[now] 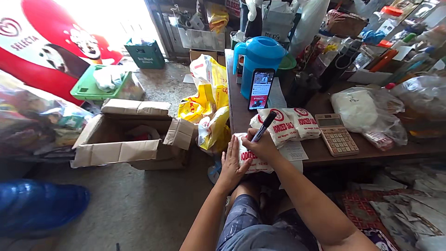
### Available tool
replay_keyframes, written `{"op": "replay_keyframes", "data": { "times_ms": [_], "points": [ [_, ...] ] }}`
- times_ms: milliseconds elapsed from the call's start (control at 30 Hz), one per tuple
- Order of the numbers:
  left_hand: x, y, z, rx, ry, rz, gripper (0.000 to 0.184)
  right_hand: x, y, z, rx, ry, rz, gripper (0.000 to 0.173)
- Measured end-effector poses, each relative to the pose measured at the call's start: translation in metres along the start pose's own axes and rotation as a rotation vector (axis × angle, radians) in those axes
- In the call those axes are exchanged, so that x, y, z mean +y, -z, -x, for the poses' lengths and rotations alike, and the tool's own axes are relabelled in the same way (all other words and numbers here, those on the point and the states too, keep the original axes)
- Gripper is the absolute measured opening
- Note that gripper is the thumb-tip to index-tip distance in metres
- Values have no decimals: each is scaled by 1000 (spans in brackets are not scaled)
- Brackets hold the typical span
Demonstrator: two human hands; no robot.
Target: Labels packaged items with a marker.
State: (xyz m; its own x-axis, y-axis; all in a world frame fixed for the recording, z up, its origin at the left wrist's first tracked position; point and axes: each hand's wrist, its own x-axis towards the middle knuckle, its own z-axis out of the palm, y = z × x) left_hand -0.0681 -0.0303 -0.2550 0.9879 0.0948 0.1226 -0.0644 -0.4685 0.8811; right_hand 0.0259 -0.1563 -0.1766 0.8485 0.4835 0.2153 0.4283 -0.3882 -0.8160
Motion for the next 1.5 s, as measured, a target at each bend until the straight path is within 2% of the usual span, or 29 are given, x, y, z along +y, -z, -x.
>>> {"op": "replay_keyframes", "data": {
  "times_ms": [167, 267, 400, 567, 800, 867, 1000, 1100, 1200, 1300, 1333, 1400, 1500],
  "points": [
    [-1, -1, -1, 3, -10, 1, 91, 2, -3, 0, 83, -18, -59, 28],
    [-1, -1, -1, 5, -7, 2, 92, 2, -5, 0, 68, 30, -8, 28],
    [-1, -1, -1, 6, -4, 5, 92, -1, -2, 0, 33, 6, 18, 28],
    [-5, -2, -1, 14, -20, 18, 93, 3, -4, -1, 82, -16, -78, 27],
    [-4, -2, -1, 7, -19, 10, 92, 2, -4, 0, 72, 52, 6, 27],
    [-5, -2, -1, 14, -19, 13, 92, 1, -2, 0, 49, 10, -43, 28],
    [-6, -3, -1, 17, -26, 16, 93, 8, 8, 10, 102, -49, -361, 24],
    [-5, -2, 0, 13, -23, 15, 94, 17, 21, 45, 177, -8, -489, 19],
    [-6, -3, -1, -2, -30, 13, 94, 39, 47, 105, 234, 28, -503, 17],
    [-6, 0, -1, -5, -37, -22, 95, 64, 76, 174, 375, -90, -465, 15],
    [-4, 4, 0, 2, -59, -54, 99, 70, 86, 197, 447, -160, -434, 15],
    [4, 14, -3, 2, -147, -152, 120, 76, 105, 238, 592, -304, -380, 18],
    [26, 36, -17, -170, -214, -379, 144, 82, 126, 291, 737, -409, -310, 21]
  ]
}}
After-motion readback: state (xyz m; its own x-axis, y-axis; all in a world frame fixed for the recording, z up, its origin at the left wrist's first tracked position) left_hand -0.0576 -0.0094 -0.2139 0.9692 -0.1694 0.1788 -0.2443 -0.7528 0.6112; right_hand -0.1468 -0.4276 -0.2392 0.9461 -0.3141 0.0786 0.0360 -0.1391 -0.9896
